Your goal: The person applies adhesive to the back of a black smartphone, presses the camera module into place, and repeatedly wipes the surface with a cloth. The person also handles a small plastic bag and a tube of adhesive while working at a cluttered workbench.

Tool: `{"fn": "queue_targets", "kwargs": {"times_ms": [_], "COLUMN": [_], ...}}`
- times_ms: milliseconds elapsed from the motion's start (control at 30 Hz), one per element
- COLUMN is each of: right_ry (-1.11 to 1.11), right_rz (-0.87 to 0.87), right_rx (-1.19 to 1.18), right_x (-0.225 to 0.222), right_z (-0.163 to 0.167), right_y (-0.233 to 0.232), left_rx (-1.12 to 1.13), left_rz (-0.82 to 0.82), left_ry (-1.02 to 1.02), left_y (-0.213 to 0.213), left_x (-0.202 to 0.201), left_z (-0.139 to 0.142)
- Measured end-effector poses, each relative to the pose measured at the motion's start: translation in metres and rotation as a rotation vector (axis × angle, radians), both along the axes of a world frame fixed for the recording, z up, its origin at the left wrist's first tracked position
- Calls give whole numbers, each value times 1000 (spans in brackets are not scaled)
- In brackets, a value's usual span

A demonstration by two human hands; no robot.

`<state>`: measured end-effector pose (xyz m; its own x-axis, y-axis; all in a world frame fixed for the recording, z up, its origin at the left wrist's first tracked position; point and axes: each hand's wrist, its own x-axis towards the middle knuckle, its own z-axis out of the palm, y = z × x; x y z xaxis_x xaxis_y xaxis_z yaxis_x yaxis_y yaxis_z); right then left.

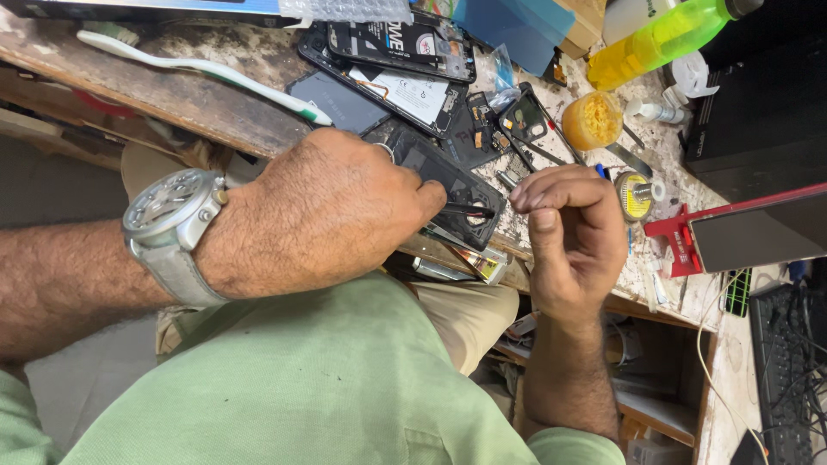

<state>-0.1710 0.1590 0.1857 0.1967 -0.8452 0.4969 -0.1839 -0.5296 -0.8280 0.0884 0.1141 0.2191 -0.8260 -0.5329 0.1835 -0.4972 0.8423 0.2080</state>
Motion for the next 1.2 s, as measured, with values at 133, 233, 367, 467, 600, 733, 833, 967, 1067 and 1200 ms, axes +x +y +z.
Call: {"fn": "queue_targets", "kwargs": {"times_ms": [133,233,367,467,600,733,833,967,1067,1200], "right_ry": [362,551,622,464,34,373,905,297,-55,-122], "right_rz": [-66,-53,-129,-170,-200,-613,-923,-468,-186,2], "right_rx": [-113,-226,-337,-341,-276,-245,-218,-14,254,352], "right_x": [5,13,13,1,-40,-84,-85,-40,-3,16], "right_z": [10,13,12,3,-5,2,13,18,13,3], "right_y": [-4,-6,-5,-7,-23,-30,-24,2,20,8], "left_rx": [4,-20,-2,-25,-66,-63,-68,-153,-254,-353], "left_rz": [8,0,8,42,96,100,93,69,57,58], "left_ry": [13,57,29,55,43,63,62,130,155,156], "left_y": [-1,-1,-2,-4,-4,-2,1,5,7,9], "left_x": [-1,-1,2,7,15,19,17,10,3,-1], "left_z": [0,-1,0,1,2,2,1,-1,-2,-3]}}
